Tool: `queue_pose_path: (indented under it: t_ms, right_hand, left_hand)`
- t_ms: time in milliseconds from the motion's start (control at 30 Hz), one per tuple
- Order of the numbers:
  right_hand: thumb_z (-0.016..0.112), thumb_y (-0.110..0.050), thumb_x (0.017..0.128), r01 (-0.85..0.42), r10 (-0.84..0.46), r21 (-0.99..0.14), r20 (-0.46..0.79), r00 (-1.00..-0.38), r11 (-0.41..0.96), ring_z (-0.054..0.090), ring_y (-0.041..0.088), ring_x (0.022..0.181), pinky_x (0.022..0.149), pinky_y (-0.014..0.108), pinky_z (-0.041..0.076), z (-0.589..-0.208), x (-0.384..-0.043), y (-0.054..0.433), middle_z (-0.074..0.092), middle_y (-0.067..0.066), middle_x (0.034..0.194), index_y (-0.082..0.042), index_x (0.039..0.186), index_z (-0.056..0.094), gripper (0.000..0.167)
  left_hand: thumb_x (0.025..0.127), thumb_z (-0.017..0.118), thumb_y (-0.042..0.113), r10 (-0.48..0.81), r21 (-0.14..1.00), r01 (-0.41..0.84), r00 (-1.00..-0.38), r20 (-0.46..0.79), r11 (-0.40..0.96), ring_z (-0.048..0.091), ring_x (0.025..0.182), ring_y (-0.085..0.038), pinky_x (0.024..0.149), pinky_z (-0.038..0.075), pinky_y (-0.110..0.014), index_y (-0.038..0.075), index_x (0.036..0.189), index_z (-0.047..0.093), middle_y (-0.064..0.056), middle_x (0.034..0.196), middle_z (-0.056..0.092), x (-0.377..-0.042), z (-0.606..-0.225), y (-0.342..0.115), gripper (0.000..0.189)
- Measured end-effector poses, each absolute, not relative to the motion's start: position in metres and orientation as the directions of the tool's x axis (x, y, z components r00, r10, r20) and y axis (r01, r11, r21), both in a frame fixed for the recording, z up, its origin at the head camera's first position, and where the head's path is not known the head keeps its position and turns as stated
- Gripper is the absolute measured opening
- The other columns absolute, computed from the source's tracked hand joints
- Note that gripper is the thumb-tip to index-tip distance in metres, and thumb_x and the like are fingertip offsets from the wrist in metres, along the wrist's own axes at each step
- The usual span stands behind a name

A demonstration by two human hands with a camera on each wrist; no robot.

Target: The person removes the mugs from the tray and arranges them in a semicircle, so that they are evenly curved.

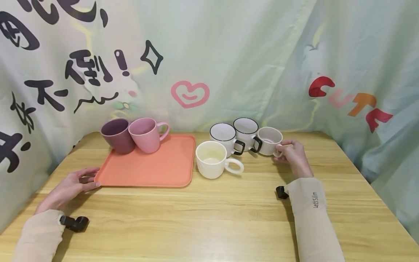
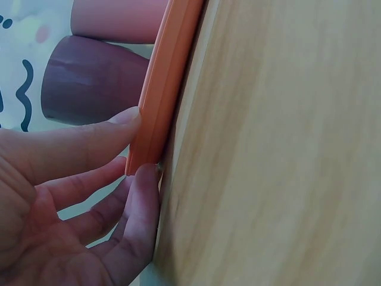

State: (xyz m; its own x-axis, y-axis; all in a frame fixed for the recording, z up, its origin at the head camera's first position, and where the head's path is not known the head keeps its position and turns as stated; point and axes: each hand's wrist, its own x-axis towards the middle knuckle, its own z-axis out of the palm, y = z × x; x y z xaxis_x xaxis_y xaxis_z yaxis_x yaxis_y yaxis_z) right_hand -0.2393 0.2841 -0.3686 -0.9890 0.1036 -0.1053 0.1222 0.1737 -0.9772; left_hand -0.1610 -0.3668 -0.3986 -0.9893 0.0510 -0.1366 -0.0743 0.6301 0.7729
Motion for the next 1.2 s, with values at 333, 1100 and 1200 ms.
queue_pose_path:
  t_ms: [333,1100,1200]
  right_hand:
    - [0.056,-0.007,0.102,0.114,0.106,-0.964,-0.091,-0.99,0.238,0.054,0.009,0.06,0.063,0.023,0.054,-0.37,-0.238,0.285,0.06,-0.004,0.078,-0.001,0.107,0.045,0.013]
    - [0.055,-0.012,0.104,0.129,0.107,-0.964,-0.107,-0.989,0.23,0.06,0.009,0.061,0.062,0.024,0.054,-0.366,-0.239,0.292,0.065,-0.008,0.079,0.002,0.112,0.049,0.017]
    - [0.052,-0.014,0.105,0.132,0.124,-0.96,-0.104,-0.987,0.246,0.061,0.009,0.06,0.063,0.025,0.055,-0.361,-0.239,0.297,0.063,-0.01,0.079,0.003,0.111,0.049,0.018]
  left_hand:
    - [0.097,0.069,0.008,0.057,0.776,-0.058,-0.991,-0.12,0.628,0.055,0.117,-0.044,0.075,0.048,-0.016,-0.019,0.146,0.034,-0.04,0.139,0.046,-0.161,-0.398,-0.367,0.066]
    - [0.096,0.069,0.006,0.06,0.791,-0.056,-0.991,-0.117,0.609,0.057,0.114,-0.04,0.075,0.051,-0.02,-0.019,0.145,0.035,-0.039,0.136,0.049,-0.159,-0.401,-0.366,0.065]
    - [0.096,0.068,0.006,0.055,0.79,-0.069,-0.99,-0.129,0.609,0.056,0.116,-0.041,0.076,0.05,-0.019,-0.019,0.146,0.034,-0.039,0.137,0.049,-0.159,-0.399,-0.366,0.066]
